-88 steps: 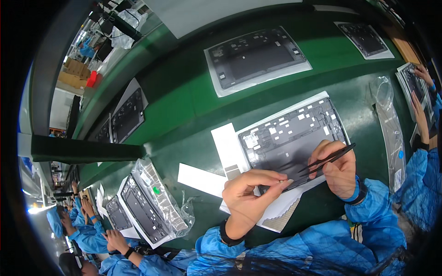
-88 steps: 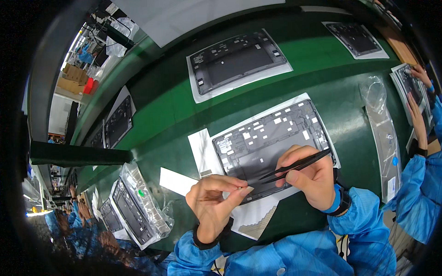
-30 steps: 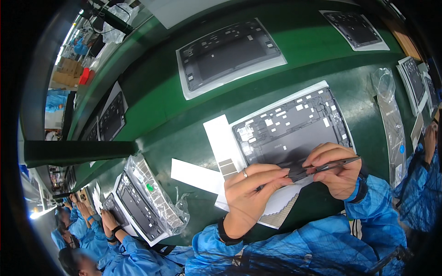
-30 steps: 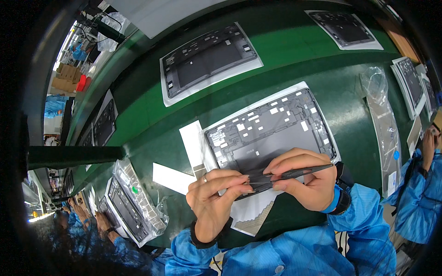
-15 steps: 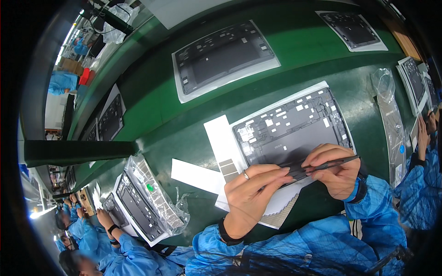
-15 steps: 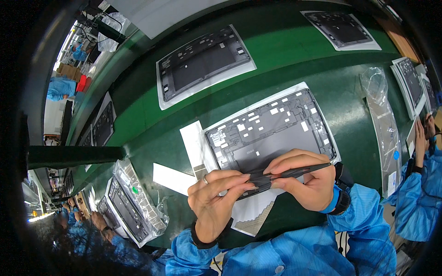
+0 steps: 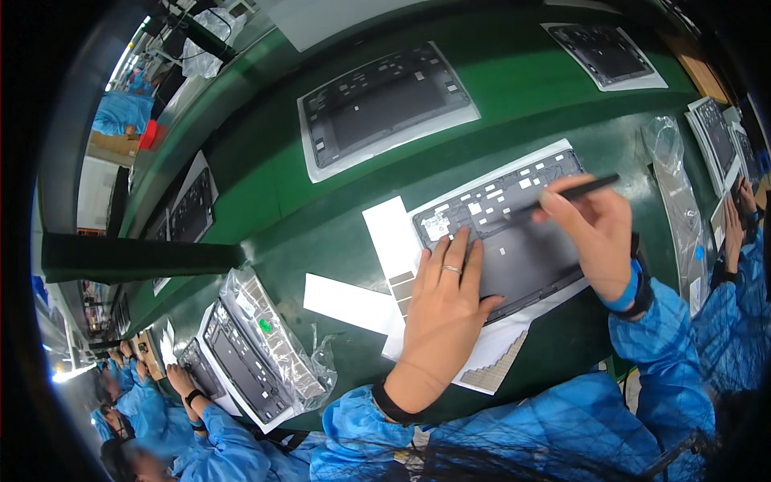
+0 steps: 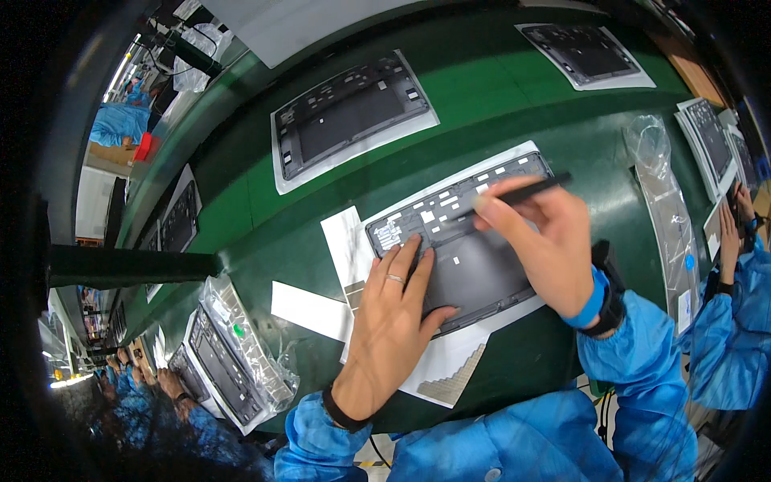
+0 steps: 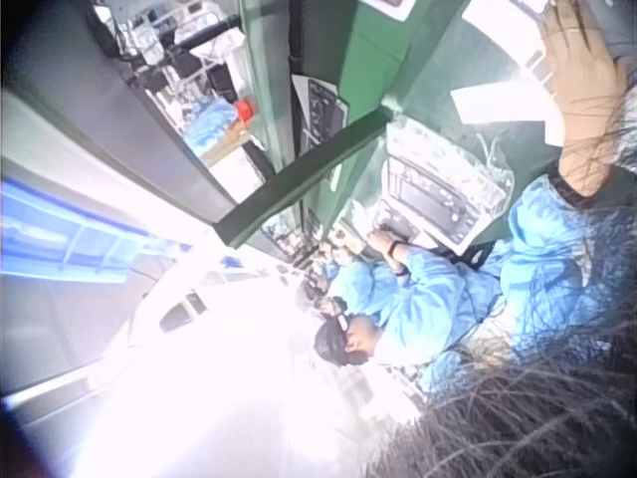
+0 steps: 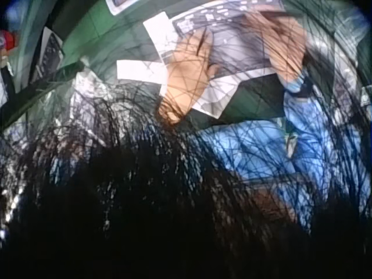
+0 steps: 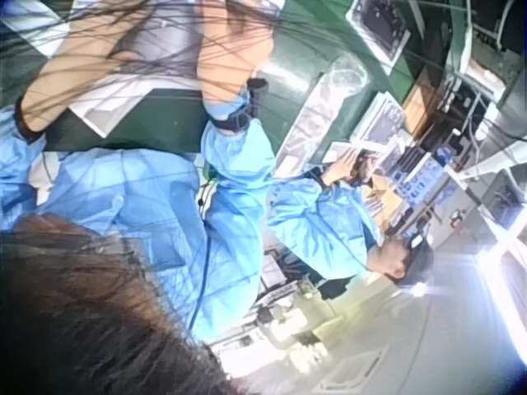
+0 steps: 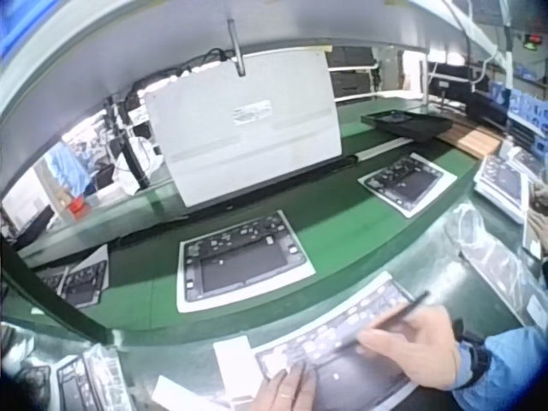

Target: Applying small adhesive strips and components to internal laptop chassis parts on an assembly line.

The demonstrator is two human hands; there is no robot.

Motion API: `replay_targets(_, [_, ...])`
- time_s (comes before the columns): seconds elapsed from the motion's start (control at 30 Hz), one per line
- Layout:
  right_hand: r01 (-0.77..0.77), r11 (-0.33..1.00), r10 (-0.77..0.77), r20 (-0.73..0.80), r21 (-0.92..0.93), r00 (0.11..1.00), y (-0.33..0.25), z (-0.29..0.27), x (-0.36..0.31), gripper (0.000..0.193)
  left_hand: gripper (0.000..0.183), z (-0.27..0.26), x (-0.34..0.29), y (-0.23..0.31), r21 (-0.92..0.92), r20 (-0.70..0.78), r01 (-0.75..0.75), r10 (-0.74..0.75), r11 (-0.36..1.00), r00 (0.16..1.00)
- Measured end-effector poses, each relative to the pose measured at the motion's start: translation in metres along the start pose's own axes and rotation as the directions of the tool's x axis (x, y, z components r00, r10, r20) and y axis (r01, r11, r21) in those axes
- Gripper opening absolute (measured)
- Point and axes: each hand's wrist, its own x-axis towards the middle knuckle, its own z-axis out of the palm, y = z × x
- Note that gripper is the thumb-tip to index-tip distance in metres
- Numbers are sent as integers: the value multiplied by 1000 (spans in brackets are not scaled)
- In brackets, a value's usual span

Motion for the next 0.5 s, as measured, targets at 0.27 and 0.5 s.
replay_targets(0.27, [-112, 994, 113, 37, -19, 993, 45, 41, 32, 18, 69, -4, 14, 15, -5, 57, 47, -47, 999, 997])
replay_targets(0.5, [-101, 992, 96, -66, -78, 993, 48, 49, 28, 21, 72, 8, 18, 19, 53, 88, 78, -82, 996, 993])
